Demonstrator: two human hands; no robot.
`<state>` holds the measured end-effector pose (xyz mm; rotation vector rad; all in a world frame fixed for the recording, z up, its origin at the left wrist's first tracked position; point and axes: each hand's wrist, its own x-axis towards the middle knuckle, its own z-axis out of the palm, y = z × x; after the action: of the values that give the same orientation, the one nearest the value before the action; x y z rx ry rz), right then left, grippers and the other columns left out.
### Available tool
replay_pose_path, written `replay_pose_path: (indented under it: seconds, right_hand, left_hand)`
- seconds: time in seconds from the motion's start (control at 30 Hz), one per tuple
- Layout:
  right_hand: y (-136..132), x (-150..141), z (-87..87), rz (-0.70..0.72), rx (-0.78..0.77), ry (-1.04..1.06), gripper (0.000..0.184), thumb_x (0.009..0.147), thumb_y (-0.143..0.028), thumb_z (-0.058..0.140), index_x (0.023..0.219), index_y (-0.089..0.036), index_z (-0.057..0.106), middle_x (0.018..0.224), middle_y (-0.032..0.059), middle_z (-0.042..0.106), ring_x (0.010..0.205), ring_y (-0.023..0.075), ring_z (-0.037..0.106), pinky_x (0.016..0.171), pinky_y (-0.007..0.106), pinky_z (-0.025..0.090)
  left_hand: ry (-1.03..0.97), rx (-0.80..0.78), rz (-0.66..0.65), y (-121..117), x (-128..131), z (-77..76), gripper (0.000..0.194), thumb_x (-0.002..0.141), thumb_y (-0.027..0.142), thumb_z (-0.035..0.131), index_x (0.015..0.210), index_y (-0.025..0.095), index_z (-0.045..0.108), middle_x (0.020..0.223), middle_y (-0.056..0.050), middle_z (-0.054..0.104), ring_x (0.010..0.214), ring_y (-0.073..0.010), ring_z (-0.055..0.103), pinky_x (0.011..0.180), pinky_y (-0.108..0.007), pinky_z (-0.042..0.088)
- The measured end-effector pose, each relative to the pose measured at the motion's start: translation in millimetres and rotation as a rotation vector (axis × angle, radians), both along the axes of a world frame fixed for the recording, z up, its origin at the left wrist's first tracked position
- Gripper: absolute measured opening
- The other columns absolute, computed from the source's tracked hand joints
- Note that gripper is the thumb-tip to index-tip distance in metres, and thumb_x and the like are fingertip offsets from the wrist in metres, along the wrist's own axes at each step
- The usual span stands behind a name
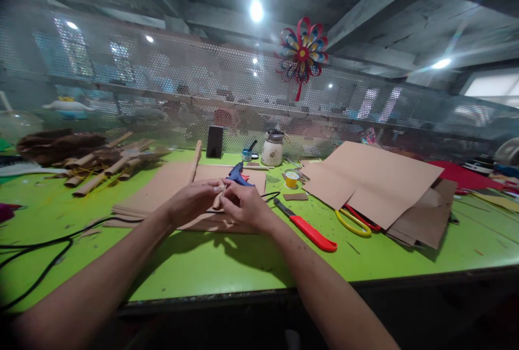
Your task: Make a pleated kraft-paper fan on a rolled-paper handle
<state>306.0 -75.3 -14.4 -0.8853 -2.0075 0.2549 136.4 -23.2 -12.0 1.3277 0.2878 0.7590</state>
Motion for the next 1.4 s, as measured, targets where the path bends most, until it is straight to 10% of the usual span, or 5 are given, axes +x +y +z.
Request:
replay_pose_path:
  seconds: [0.37, 0.67, 1.4]
  right_hand:
    - [1.6, -4.6, -5.5, -0.061, -0.003, 0.114, 0.017, 0.083, -0.026, 0.054, 0.07, -0.016, 0.058, 0.057, -0.0013, 0.053, 0.047, 0.0079, 0.039, 0.047, 0.02, 0.034]
    - [-1.0, 0.7, 4.4, 0.165, -0.375, 0.464, 0.032, 0.082, -0.047, 0.058, 0.073, -0.016, 0.057, 0.06, -0.0004, 0.058, 0.046, 0.0089, 0.051, 0.042, 0.021, 0.044]
    - [6.3, 4.2, -0.3, -0.102, -0.193, 0.266, 0.024, 0.086, -0.036, 0.052, 0.071, -0.017, 0.054, 0.054, -0.0036, 0.049, 0.046, 0.0095, 0.045, 0.046, 0.021, 0.036]
  left_hand:
    - [-0.06, -0.012, 0.0, -0.8, -1.1, 1.0, 0.028, 0.079, 0.019, 0.063, 0.106, 0.012, 0.07, 0.084, -0.008, 0.068, 0.074, -0.0162, 0.059, 0.077, -0.028, 0.043]
    - [-0.076, 0.036, -0.028, 3.2, -4.3, 2.7, 0.027, 0.081, 0.02, 0.061, 0.106, 0.012, 0.069, 0.089, -0.011, 0.068, 0.08, -0.0214, 0.062, 0.084, -0.037, 0.044]
    - [0.223, 0.393, 0.089, 7.6, -7.2, 2.8, 0.016, 0.081, 0.029, 0.065, 0.081, 0.016, 0.074, 0.117, -0.008, 0.064, 0.11, -0.026, 0.055, 0.103, -0.038, 0.033]
